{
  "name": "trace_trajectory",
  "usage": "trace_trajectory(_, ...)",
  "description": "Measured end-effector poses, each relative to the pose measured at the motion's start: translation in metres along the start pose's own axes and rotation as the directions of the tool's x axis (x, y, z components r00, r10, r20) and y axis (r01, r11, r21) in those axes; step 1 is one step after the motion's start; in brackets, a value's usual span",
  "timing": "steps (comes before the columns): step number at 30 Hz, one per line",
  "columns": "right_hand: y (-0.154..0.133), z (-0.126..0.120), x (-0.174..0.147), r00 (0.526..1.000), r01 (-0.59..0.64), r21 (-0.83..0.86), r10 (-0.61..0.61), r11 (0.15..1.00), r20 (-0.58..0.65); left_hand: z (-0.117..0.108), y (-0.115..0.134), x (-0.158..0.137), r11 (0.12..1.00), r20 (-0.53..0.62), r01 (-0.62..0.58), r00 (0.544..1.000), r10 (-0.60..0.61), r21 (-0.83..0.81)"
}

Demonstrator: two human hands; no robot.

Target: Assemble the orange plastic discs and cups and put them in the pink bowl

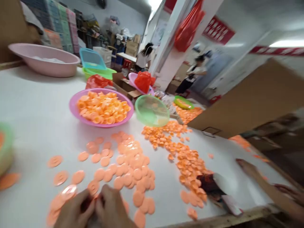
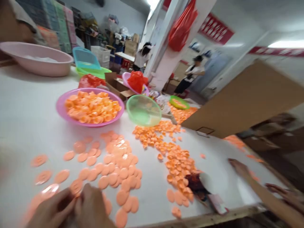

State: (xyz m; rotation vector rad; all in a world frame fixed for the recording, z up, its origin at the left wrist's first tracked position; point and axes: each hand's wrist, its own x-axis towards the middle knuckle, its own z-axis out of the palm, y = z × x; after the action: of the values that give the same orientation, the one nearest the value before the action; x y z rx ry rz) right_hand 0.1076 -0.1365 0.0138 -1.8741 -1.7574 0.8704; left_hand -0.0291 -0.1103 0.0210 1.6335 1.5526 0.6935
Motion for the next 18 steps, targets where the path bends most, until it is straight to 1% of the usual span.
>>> trace_trajectory(2,-0.007,-0.005,-0.01,0.998,0.039,0.1,-0.044,0.994,0.047,-0.003,-0.006,-0.013,0.997,0.032,0.064,0.997,-0.065,0.041)
trace_trajectory(5,-0.01,-0.011,-0.005,0.994,0.028,0.205,-0.049,0.978,0.097,-0.002,-0.007,-0.02,0.994,0.01,0.109,0.994,-0.109,0.027)
trace_trajectory(7,-0.011,-0.012,0.0,0.993,0.005,0.218,-0.031,0.976,0.114,0.001,-0.005,-0.02,0.995,0.007,0.104,0.995,-0.104,0.011)
trace_trajectory(11,-0.012,-0.013,0.006,0.992,-0.013,0.187,-0.01,0.982,0.124,0.002,-0.003,-0.02,0.997,-0.014,0.08,0.997,-0.08,0.022)
trace_trajectory(13,-0.013,-0.013,0.009,0.99,-0.028,0.183,0.003,0.983,0.138,0.002,-0.003,-0.019,0.993,0.034,0.118,0.992,-0.118,0.009)
trace_trajectory(15,-0.015,-0.014,0.012,0.984,-0.054,0.185,0.021,0.981,0.174,0.001,-0.003,-0.015,0.987,0.11,0.161,0.981,-0.158,-0.015)
trace_trajectory(18,-0.015,-0.014,0.011,0.978,-0.071,0.183,0.033,0.98,0.204,-0.001,-0.001,-0.011,0.986,0.157,0.166,0.975,-0.159,-0.028)
